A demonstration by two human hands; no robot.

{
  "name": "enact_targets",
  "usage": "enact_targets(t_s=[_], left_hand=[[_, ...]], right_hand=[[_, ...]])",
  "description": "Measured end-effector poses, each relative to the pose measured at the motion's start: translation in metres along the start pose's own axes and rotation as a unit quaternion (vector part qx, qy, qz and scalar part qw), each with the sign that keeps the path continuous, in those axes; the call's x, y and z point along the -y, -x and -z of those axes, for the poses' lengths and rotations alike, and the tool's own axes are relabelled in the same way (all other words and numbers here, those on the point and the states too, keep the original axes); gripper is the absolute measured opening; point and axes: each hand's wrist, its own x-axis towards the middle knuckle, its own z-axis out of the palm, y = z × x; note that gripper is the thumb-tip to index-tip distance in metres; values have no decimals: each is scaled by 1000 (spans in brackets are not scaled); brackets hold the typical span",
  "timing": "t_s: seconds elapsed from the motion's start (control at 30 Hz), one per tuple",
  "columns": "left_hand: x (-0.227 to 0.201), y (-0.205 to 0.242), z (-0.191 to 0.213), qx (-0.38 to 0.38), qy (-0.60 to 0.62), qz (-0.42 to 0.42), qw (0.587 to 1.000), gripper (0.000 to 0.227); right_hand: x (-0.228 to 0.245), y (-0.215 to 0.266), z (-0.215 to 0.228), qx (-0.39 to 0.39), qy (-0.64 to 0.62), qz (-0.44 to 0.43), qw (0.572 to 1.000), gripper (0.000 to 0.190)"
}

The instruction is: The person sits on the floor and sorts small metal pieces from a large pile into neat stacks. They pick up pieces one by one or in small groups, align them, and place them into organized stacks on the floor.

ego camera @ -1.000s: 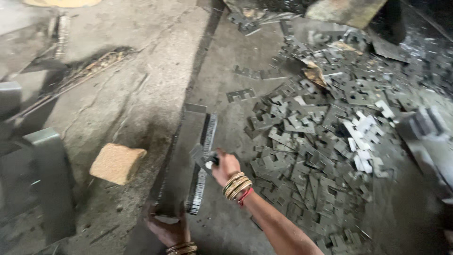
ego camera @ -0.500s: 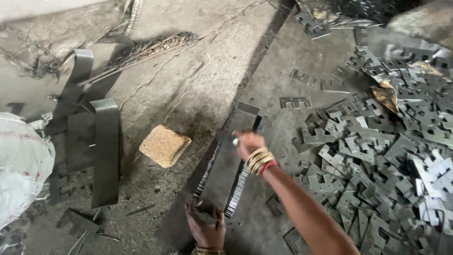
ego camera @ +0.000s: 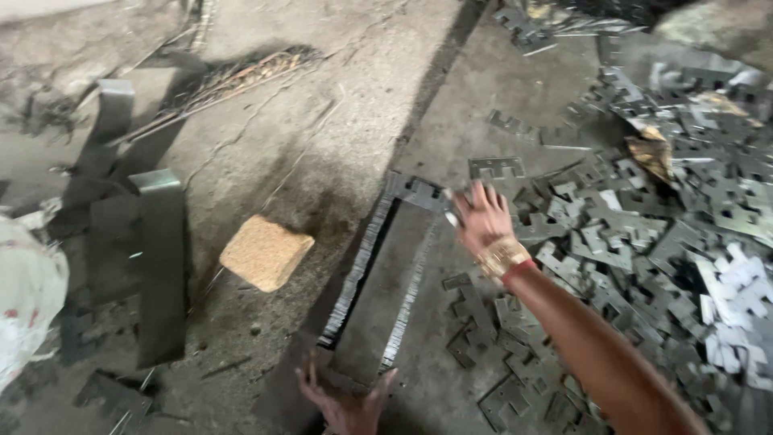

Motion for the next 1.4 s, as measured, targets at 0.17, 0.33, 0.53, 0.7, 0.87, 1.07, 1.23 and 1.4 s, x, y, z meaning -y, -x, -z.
enact_targets(t_s=[0.17, 0.33, 0.53, 0.7, 0.87, 1.07, 1.23, 1.4], left_hand=[[-19, -39, 5, -3, -108, -209, 972, 115], [-55, -27, -15, 133, -66, -177, 973, 91], [-60, 41, -79, 468, -88, -246, 845, 74], [-23, 96, -107, 659, -110, -298, 682, 93], [37, 105, -111, 615, -52, -361, 699, 96], [79, 123, -112, 539, -20, -331, 774, 97], [87, 136, -109, 546, 9, -290, 786, 98], [82, 128, -109, 586, -83, -277, 757, 96]], right_hand=[[-92, 188, 26, 258, 6, -89, 962, 55], [-149, 372, 69, 302, 3, -378, 875, 51], [-166, 529, 65, 260, -25, -672, 692, 61], [-153, 591, 29, 146, -69, -711, 685, 44], [-158, 592, 19, -65, -181, -765, 614, 36], [-217, 526, 9, -234, -242, -733, 592, 43], [-273, 448, -1, -155, -218, -768, 583, 45], [-248, 420, -38, -32, -287, -790, 542, 33]])
